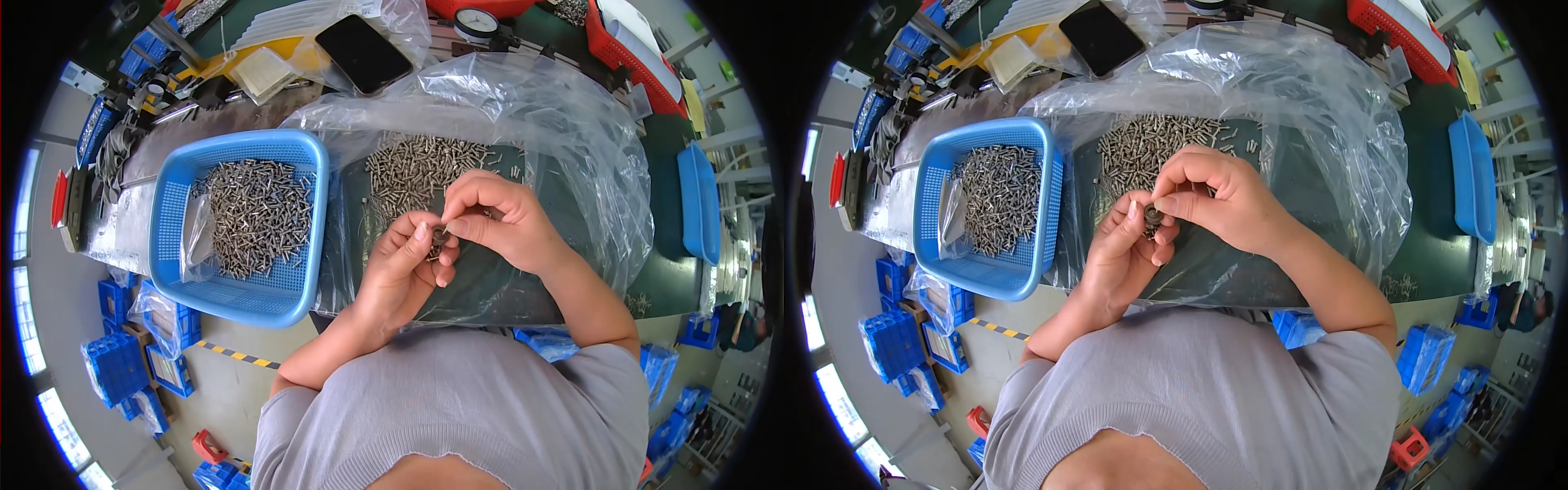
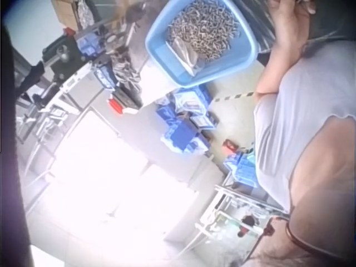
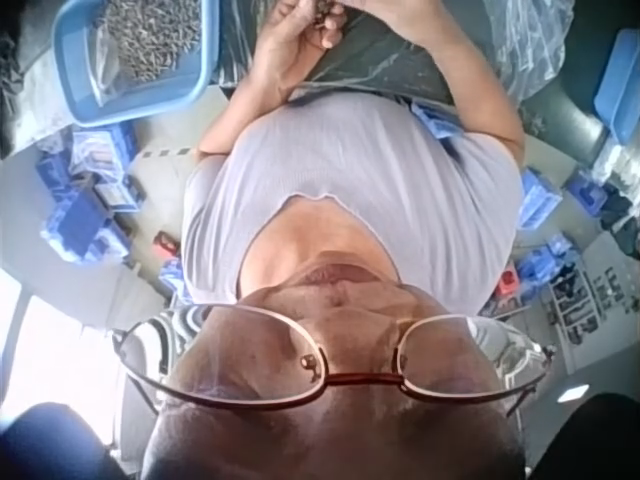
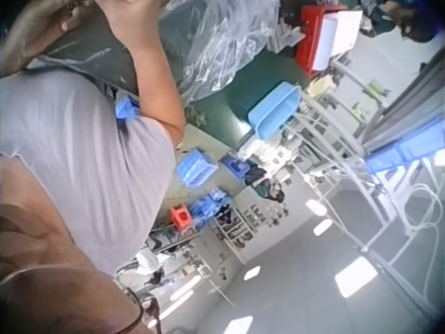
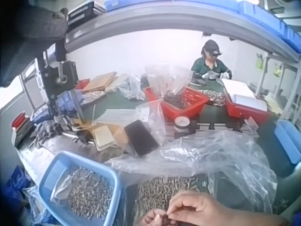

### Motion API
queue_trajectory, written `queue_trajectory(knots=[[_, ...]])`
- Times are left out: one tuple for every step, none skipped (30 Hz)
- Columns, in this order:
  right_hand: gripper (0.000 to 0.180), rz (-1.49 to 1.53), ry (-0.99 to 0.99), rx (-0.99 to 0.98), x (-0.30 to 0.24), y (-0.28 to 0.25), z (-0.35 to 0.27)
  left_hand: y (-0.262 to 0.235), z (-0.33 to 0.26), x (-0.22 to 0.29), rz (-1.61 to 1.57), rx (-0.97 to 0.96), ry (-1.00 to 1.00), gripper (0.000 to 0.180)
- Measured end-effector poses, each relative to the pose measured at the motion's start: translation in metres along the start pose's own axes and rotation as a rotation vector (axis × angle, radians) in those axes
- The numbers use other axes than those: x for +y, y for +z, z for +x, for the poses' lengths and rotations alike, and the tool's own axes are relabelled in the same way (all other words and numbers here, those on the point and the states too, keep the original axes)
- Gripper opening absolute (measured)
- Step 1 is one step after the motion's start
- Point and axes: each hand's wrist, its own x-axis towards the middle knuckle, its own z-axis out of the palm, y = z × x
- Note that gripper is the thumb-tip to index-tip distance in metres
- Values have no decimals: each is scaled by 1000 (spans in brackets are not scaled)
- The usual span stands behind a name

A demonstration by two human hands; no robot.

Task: Manually assembling small metal pins into metal rings at a manufacturing workbench.

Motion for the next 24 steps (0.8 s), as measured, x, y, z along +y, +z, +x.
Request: queue_trajectory(knots=[[6,1,0,1,0,1,0,0,0,0,-5,1,-1,19],[6,-36,-6,4,0,1,-1,0,0,0,-4,1,-3,19],[6,-72,-11,4,0,2,-1,0,0,0,-3,4,1,19],[6,-71,-11,3,-1,3,-1,0,-1,0,-3,7,4,20],[7,-97,-30,-3,-3,3,-1,0,0,-1,-3,8,4,20],[8,-125,-48,-9,-5,4,-1,0,0,-1,14,3,11,20],[8,-125,-47,-9,-4,4,-1,-1,0,-1,31,-3,19,20],[9,-137,-75,-10,-4,4,-1,-1,0,-1,30,-2,18,20],[9,-148,-102,-11,-4,5,-1,0,0,0,27,-6,15,20],[9,-148,-101,-12,-4,5,-1,0,0,0,23,-10,13,21],[10,-189,-148,-10,-3,4,0,-1,0,0,23,-9,13,21],[11,-231,-194,-8,-3,4,0,-1,0,0,21,-10,11,20],[11,-232,-193,-7,-4,3,1,-1,0,0,19,-11,8,20],[10,-320,-273,17,-6,3,3,-1,0,0,18,-12,7,20],[10,-406,-354,40,-6,3,4,-1,0,0,12,-1,6,20],[10,-405,-354,39,-6,3,3,-1,0,0,5,10,5,20],[10,-392,-330,38,-6,3,3,-2,0,1,6,11,5,20],[11,-380,-307,38,-7,3,2,-2,0,1,18,13,1,20],[11,-380,-306,39,-7,3,2,-2,0,1,31,14,-4,20],[11,-377,-299,26,-8,2,2,-1,0,1,31,14,-5,20],[11,-373,-292,14,-8,2,1,-1,0,0,33,16,-3,20],[11,-372,-292,16,-8,1,1,0,0,0,35,18,0,20],[11,-350,-258,-8,-8,0,0,0,-1,0,37,18,-2,20],[11,-327,-227,-34,-8,-1,0,-1,0,0,43,4,0,20]])
